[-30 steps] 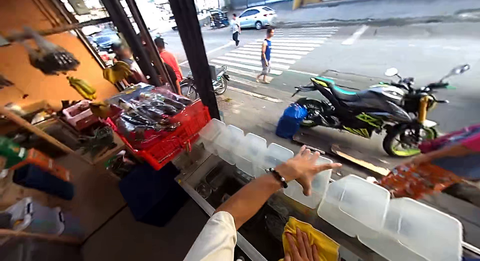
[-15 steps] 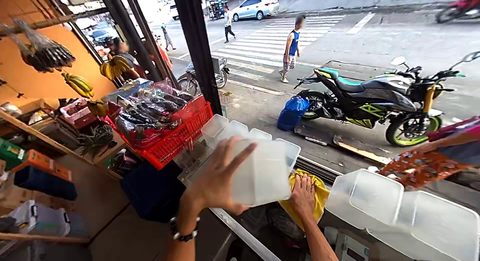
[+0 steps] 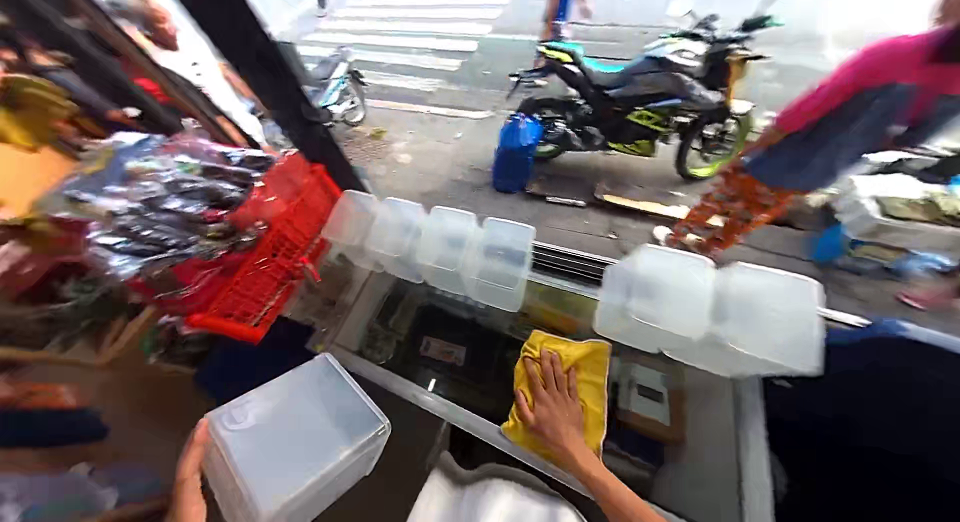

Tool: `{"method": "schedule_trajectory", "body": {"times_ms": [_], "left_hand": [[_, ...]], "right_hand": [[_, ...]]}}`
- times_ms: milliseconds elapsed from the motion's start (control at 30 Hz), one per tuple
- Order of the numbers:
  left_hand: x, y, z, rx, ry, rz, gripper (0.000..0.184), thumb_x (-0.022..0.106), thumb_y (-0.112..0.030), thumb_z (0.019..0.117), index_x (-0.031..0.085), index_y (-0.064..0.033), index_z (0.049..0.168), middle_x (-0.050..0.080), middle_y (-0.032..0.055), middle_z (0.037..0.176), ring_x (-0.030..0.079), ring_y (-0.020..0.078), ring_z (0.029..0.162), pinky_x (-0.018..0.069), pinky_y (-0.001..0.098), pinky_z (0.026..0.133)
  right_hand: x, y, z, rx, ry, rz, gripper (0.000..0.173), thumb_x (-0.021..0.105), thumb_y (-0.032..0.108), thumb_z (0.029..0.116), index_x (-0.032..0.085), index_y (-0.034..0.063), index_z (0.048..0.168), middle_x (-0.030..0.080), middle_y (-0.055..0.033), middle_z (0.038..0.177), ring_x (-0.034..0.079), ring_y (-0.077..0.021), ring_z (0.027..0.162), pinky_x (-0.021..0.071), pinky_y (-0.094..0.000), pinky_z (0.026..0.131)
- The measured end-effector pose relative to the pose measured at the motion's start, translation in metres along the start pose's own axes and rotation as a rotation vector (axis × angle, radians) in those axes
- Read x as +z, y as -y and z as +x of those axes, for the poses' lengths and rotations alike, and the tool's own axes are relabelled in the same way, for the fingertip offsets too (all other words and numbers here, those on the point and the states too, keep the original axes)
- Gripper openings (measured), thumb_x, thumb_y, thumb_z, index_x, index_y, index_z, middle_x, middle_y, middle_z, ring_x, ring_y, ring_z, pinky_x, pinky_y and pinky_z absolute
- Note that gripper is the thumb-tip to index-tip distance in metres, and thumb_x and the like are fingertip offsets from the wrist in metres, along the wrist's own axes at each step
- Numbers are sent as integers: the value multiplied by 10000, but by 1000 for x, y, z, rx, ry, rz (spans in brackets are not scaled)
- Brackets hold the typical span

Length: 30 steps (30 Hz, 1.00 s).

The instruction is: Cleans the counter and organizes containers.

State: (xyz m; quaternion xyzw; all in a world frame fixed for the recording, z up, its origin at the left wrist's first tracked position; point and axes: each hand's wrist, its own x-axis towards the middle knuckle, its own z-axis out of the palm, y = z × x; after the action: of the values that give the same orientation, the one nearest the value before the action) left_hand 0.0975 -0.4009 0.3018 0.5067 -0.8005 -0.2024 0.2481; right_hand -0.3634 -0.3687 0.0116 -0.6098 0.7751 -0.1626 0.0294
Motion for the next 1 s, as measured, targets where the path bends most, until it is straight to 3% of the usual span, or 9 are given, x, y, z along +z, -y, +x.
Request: {"method": "schedule_trajectory", "body": {"times_ms": [133, 233, 367, 500, 667, 800, 900, 1000], "left_hand": [[28, 22, -64, -203, -167, -148, 1474, 865, -701, 589, 84, 6, 1619, 216, 229, 1663, 305, 195, 1522, 334, 348, 1226], [59, 36, -110, -300, -350, -337, 1474, 832, -772, 564, 141, -3, 1616, 344, 194, 1620, 434, 230, 1452, 452, 398, 1154], [91, 39, -150, -334, -533, -510, 1445, 753, -831, 616, 137, 25, 1604, 318, 179, 1637, 387, 220, 1483, 398, 385, 1197], [119, 44, -167, -336, -689, -740, 1381, 777, -790, 637, 167, -33, 1618, 301, 133, 1655, 389, 207, 1477, 404, 387, 1182], [125, 47, -114, -248, -645, -864, 1333, 769, -774, 665, 177, -64, 1626, 314, 80, 1660, 391, 169, 1476, 396, 372, 1189], [116, 49, -22, 12, -411, -806, 1342, 727, -844, 637, 240, -67, 1616, 248, 80, 1687, 298, 197, 1525, 316, 418, 1238], [111, 10, 65, 252, -171, -720, 1311, 697, -868, 646, 239, -127, 1626, 266, 34, 1682, 293, 166, 1526, 301, 407, 1253], [117, -49, 150, 532, 40, -606, 1270, 754, -786, 670, 166, -223, 1644, 267, -9, 1676, 328, 136, 1502, 330, 384, 1240]], "right_hand": [[34, 73, 45, -281, 12, 93, 697, 338, 577, 994, 494, 165, 1534, 346, -165, 1646, 282, -358, 1542, 196, -643, 1228], [63, 148, 114, -431, 20, 181, 700, 379, 552, 996, 491, 110, 1527, 336, -226, 1634, 270, -412, 1535, 185, -661, 1226], [100, 238, 181, -483, 90, 179, 761, 362, 575, 994, 434, 63, 1552, 250, -279, 1651, 198, -459, 1546, 126, -670, 1230], [112, 283, 177, -537, 153, 157, 751, 369, 543, 1001, 403, 50, 1566, 213, -299, 1655, 163, -463, 1553, 88, -681, 1229], [98, 247, 136, -669, 173, 177, 606, 335, 487, 1037, 490, 186, 1540, 336, -159, 1652, 261, -365, 1548, 147, -648, 1237], [58, 182, 83, -645, 84, 280, 545, 335, 422, 1054, 570, 174, 1479, 439, -147, 1597, 374, -366, 1499, 248, -661, 1207], [6, 128, 40, -512, -7, 388, 472, 472, 336, 1013, 665, 91, 1368, 539, -169, 1513, 474, -393, 1428, 328, -675, 1159], [-19, 78, 3, -334, 65, 310, 437, 589, 396, 984, 701, 152, 1330, 564, -106, 1504, 452, -331, 1456, 302, -627, 1202]]}}
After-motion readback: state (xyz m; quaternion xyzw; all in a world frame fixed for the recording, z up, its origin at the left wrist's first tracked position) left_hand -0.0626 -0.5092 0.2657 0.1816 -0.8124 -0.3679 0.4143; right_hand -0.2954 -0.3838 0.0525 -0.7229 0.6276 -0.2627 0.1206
